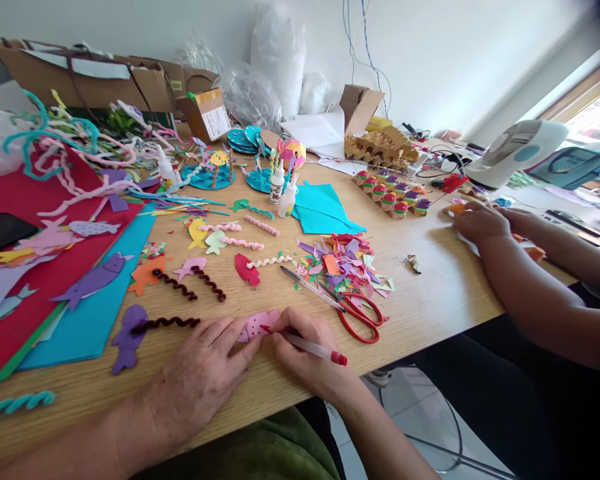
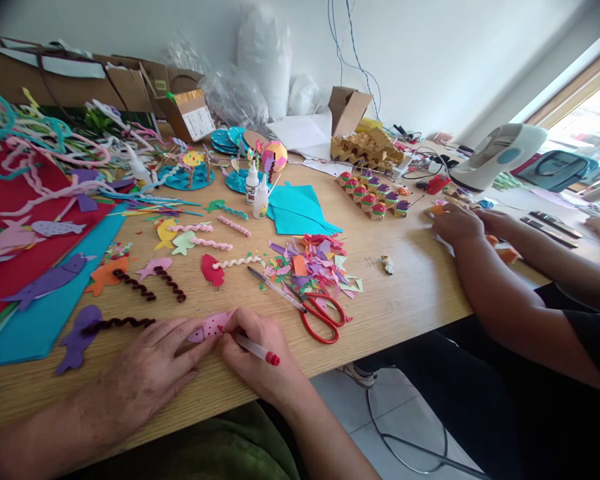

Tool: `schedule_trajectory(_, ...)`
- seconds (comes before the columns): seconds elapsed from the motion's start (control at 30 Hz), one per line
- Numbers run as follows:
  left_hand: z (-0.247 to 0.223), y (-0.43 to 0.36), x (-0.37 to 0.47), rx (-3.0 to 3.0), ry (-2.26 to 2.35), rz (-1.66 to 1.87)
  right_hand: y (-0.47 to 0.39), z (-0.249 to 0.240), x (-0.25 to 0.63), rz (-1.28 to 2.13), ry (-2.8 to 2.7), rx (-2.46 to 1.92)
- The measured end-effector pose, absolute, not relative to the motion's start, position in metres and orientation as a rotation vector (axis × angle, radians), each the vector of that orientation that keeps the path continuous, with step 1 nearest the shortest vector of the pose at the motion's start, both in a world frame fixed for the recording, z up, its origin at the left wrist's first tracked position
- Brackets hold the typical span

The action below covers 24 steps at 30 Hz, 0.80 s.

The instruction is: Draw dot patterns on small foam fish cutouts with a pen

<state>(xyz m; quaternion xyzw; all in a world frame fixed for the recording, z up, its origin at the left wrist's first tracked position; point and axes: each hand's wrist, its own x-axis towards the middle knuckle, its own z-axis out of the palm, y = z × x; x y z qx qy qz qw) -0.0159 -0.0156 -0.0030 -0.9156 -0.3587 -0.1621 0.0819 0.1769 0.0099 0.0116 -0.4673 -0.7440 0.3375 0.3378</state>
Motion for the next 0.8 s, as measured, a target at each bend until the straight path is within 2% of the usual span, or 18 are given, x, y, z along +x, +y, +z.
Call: schedule_trajectory(0.8,-0.0050,-0.0152,-0.0182,-2.707,-1.075,-0.470,0.0091,0.0098,0.1778,0.886,-1.936,-1.224)
